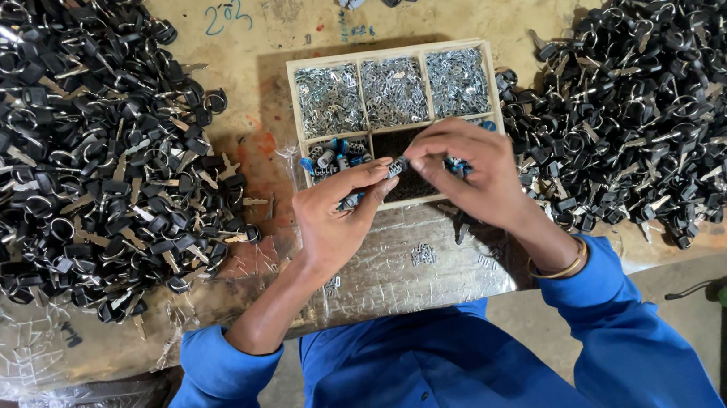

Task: The person assembles padlocks at a workbench. They pick a lock body, insert small internal pins and springs into it by hand, fit a key into the lock, and place the assembled lock onto a growing pile, repeating the cycle. At one point they pour more lock bodies from a bucket onto the table, and at the end they brush debris off the work surface.

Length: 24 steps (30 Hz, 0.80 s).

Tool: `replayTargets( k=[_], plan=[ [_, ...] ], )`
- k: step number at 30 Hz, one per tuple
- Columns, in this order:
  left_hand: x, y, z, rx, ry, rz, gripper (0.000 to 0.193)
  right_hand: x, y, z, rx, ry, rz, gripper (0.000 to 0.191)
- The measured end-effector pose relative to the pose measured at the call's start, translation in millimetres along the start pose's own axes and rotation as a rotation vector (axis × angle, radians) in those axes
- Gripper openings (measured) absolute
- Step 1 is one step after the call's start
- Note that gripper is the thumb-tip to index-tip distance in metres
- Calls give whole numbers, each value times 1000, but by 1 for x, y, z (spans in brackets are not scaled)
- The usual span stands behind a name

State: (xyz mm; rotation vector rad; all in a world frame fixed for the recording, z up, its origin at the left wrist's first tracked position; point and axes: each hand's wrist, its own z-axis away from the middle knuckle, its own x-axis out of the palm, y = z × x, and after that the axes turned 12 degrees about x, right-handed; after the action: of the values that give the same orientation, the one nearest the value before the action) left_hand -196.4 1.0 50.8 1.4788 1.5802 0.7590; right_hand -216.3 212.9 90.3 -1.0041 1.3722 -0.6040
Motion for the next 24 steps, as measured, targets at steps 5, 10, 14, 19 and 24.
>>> replayTargets(
  k=[5,10,14,19,24],
  plan=[
    [0,-2,2,11,-12,-14,18,8,-2,1,-85,13,53,16],
    [1,-4,4,-9,-16,-19,17,6,-5,2,-133,-23,128,19],
    [2,-5,4,-12,-11,-12,17,6,-5,2,-64,-29,65,17],
    [1,-4,3,-24,-17,-30,17,4,-2,-1,-82,-63,19,20],
    [0,-4,3,-75,5,72,17,3,4,0,-17,-42,-58,27]
  ],
)
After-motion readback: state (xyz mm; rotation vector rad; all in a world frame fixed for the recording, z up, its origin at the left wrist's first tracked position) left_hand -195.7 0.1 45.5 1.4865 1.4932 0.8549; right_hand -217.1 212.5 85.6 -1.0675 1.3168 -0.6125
